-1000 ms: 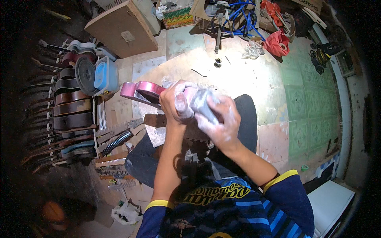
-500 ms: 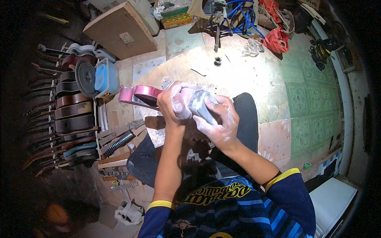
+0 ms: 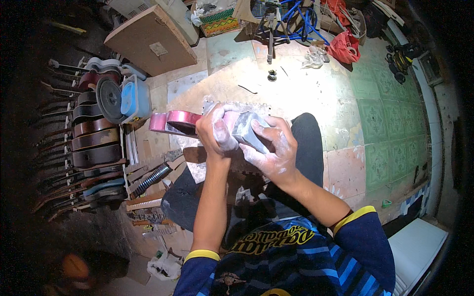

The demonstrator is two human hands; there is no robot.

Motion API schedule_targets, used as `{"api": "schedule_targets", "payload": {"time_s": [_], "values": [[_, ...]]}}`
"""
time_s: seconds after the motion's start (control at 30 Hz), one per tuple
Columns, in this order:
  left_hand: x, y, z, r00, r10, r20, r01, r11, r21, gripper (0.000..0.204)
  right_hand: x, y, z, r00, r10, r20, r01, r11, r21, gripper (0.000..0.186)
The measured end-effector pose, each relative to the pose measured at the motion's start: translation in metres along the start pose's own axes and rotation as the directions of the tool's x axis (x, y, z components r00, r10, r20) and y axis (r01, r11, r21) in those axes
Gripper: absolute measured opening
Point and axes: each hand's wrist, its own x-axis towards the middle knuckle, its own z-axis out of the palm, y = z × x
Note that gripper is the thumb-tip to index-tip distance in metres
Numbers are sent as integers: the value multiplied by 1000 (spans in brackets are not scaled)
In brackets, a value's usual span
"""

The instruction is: The person sands the sides and edges of a guitar body with a sanding block.

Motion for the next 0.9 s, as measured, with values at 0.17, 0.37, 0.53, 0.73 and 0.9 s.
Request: {"api": "schedule_targets", "payload": {"time_s": [0.17,0.37,0.53,0.73,0.9], "values": [[1,5,-14,991,86,102,-95,992,87,45,55,24,2,900,430,-66,-411,889,201,43],[-3,11,-19,988,123,93,-130,989,67,27,16,18,-14,892,452,19,-445,870,210,46],[-2,-4,-21,997,73,22,-71,995,-69,42,2,15,-18,836,548,-16,-512,791,336,47],[-3,-10,-29,961,264,85,-277,928,251,48,7,17,-18,851,526,10,-499,801,331,49],[-13,5,-40,987,142,78,-162,889,428,71,18,17,-22,871,490,34,-469,809,355,50]]}}
